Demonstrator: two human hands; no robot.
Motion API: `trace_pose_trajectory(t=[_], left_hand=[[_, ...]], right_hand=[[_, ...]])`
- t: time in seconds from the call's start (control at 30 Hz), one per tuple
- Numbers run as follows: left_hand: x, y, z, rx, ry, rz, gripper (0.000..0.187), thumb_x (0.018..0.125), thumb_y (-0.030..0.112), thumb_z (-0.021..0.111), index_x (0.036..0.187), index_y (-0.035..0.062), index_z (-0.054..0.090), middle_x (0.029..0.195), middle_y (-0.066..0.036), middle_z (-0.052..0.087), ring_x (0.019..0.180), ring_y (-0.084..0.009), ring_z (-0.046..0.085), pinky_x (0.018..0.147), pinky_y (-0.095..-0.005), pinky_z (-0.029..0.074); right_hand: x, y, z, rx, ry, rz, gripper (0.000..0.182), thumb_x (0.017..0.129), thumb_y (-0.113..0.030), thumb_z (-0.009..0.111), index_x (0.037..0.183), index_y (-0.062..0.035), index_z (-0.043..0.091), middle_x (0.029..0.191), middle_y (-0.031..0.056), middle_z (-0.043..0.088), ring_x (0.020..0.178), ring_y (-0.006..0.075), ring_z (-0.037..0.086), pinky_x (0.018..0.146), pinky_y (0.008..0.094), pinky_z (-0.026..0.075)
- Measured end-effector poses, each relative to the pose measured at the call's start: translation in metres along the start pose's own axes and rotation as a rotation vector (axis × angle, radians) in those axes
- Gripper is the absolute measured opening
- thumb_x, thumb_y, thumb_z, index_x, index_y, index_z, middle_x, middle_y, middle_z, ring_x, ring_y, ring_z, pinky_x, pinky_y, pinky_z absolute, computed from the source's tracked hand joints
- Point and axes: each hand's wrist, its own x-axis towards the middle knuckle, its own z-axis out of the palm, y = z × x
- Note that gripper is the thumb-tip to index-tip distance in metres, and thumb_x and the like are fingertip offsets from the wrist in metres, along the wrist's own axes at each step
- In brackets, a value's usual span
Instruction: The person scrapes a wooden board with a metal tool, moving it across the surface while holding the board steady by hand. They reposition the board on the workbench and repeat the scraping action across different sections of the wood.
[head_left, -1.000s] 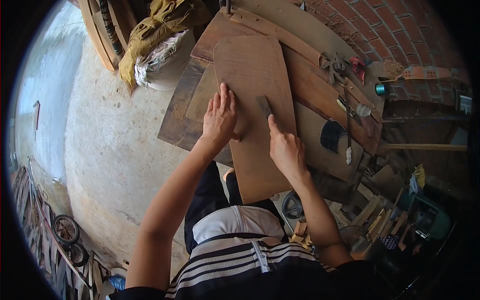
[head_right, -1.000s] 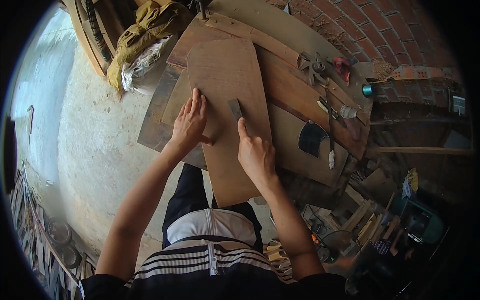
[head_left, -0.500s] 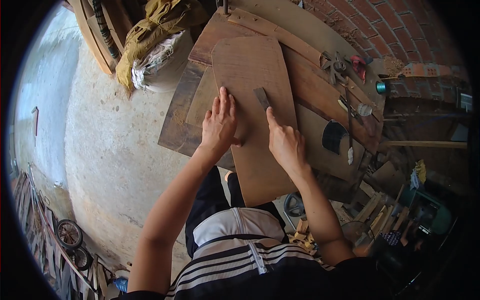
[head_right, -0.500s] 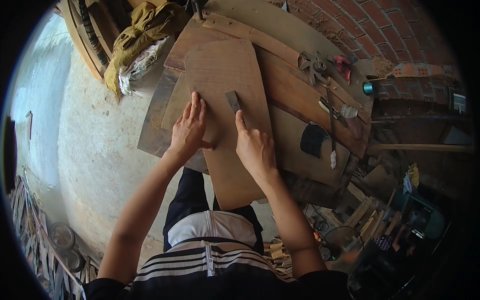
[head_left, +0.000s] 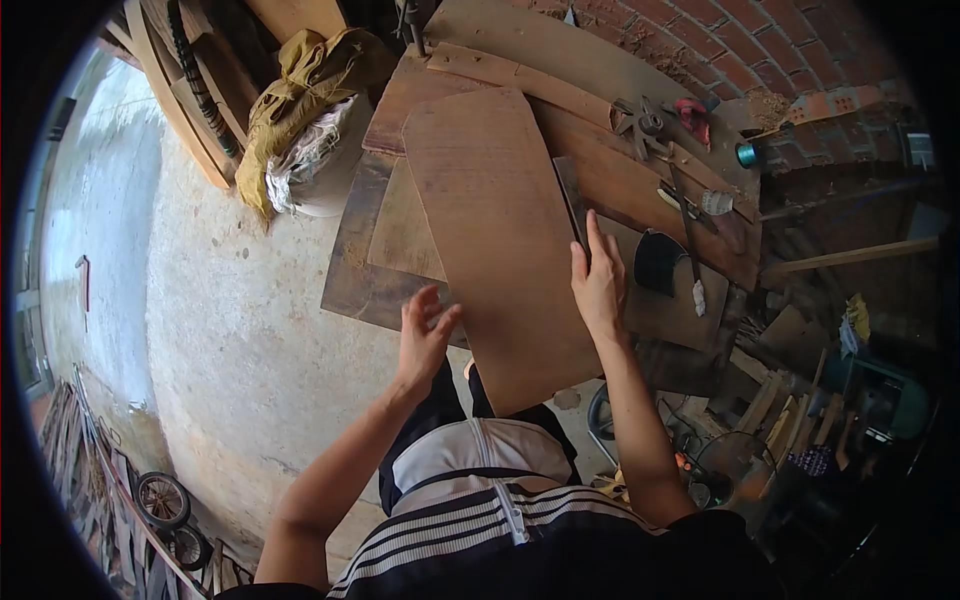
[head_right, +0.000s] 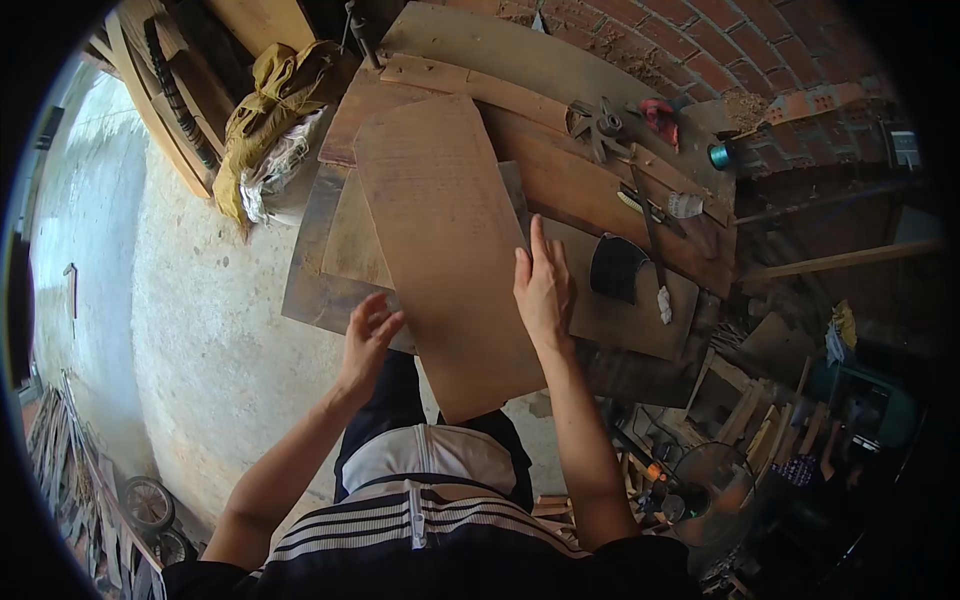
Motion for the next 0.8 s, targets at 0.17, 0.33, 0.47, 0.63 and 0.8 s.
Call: trace_pose_trajectory(t=[0.17,0.33,0.47,0.63,0.8], left_hand=[[-0.045,-0.014,0.040,0.135,-0.040,-0.007,0.061,0.092,0.025,0.073,0.140,-0.0006,0.048,0.122,-0.012,0.062,0.117,-0.0237,0.059,0.101,-0.0359,0.046],[-0.042,0.015,0.079,-0.062,-0.273,-0.142,0.051,0.093,0.029,0.069,0.130,-0.0028,0.055,0.118,-0.011,0.064,0.112,-0.0210,0.059,0.096,-0.0346,0.047],[-0.018,0.002,0.112,-0.041,-0.318,-0.146,0.051,0.095,0.029,0.068,0.131,-0.0035,0.055,0.123,-0.013,0.062,0.115,-0.0212,0.059,0.098,-0.0355,0.047],[-0.016,0.013,0.107,-0.112,-0.361,-0.138,0.062,0.095,0.030,0.068,0.142,-0.0041,0.047,0.139,-0.018,0.054,0.129,-0.0256,0.054,0.106,-0.0381,0.044],[0.006,0.019,0.055,0.250,0.197,0.364,0.085,0.090,0.034,0.074,0.151,-0.0048,0.029,0.147,-0.028,0.036,0.136,-0.0406,0.041,0.110,-0.0459,0.039]], right_hand=[[-0.032,0.039,0.013,0.129,0.015,0.011,0.050,0.097,-0.018,0.060,0.144,-0.0023,0.049,0.112,0.0263,0.065,0.100,0.0424,0.066,0.083,0.0456,0.054],[0.002,0.035,0.017,0.128,0.027,0.011,0.052,0.095,-0.018,0.062,0.142,-0.0001,0.049,0.104,0.0267,0.066,0.097,0.0443,0.066,0.081,0.0480,0.055],[0.044,0.068,0.038,0.137,0.100,-0.053,0.049,0.095,-0.016,0.062,0.140,0.0005,0.051,0.104,0.0270,0.066,0.097,0.0446,0.065,0.082,0.0492,0.054],[0.048,0.065,0.017,0.182,0.055,-0.253,0.043,0.095,-0.014,0.062,0.135,-0.0005,0.055,0.106,0.0247,0.065,0.097,0.0431,0.064,0.084,0.0472,0.053],[-0.038,0.072,-0.021,0.194,-0.053,-0.222,0.045,0.099,-0.019,0.058,0.141,-0.0027,0.051,0.100,0.0214,0.064,0.091,0.0406,0.066,0.076,0.0451,0.055]])
